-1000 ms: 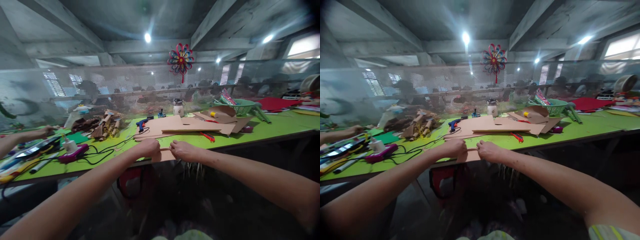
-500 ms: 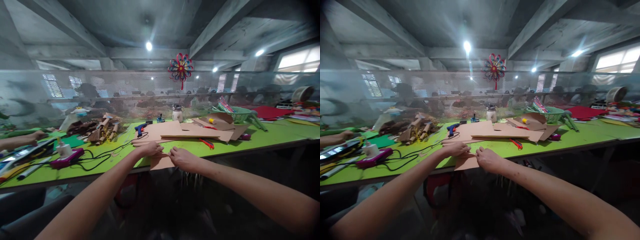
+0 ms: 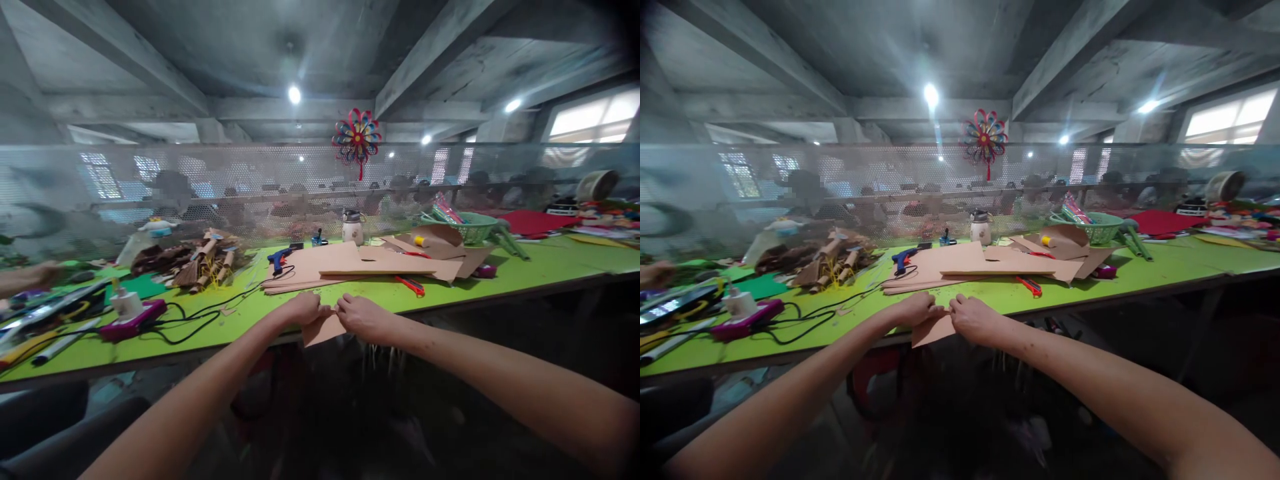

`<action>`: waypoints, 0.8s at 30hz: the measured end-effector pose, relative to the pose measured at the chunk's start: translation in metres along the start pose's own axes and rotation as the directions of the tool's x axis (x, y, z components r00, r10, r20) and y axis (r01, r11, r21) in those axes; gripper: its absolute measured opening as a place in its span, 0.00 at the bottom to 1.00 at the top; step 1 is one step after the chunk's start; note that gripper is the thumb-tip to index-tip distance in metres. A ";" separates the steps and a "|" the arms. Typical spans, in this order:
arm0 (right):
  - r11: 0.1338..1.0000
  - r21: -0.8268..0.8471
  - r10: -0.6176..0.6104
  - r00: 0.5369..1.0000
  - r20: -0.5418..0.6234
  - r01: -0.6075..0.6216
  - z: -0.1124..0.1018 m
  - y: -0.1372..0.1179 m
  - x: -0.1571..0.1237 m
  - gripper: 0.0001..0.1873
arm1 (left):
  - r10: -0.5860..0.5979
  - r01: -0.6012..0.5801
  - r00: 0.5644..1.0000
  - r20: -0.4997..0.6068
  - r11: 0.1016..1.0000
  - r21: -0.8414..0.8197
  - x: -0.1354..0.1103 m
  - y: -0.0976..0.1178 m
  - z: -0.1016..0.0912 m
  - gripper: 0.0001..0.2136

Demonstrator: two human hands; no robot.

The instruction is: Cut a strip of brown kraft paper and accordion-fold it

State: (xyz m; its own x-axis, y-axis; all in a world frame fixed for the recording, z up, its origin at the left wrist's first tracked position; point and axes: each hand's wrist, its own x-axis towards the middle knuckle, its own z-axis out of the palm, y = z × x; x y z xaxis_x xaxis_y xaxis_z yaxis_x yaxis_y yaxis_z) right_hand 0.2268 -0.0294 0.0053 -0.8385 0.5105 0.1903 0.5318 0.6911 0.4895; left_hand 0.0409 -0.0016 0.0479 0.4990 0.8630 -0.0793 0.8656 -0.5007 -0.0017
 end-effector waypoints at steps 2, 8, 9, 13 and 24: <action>1.000 0.009 0.013 1.000 -0.006 -0.013 -0.001 -0.002 -0.001 0.08 | -0.028 0.028 1.000 -0.003 1.000 -0.010 -0.001 0.003 -0.001 0.24; 0.984 0.142 0.120 0.991 -0.053 -0.112 -0.004 0.000 -0.008 0.12 | -0.047 0.045 0.999 -0.019 0.995 -0.087 0.004 0.000 -0.002 0.20; 0.973 0.192 0.145 0.988 -0.057 -0.131 -0.004 0.002 -0.010 0.12 | -0.041 0.037 0.999 -0.029 0.993 -0.111 0.005 -0.002 -0.001 0.19; 0.869 0.462 0.227 0.973 -0.049 -0.179 -0.006 0.016 -0.007 0.11 | 0.021 -0.052 0.993 -0.113 0.959 -0.279 0.008 -0.016 0.008 0.18; 0.412 0.902 0.194 0.980 0.047 -0.125 -0.011 0.039 0.021 0.21 | 0.047 -0.274 0.873 -0.485 0.870 -0.409 -0.010 -0.023 0.027 0.12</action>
State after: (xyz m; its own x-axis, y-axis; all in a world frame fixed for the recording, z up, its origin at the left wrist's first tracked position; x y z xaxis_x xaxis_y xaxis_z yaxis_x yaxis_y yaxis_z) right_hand 0.2284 0.0026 0.0378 -0.7131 0.6582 0.2414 0.4307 0.6830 -0.5899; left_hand 0.0151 -0.0007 0.0218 0.4965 0.7630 0.4140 0.6337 -0.6445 0.4279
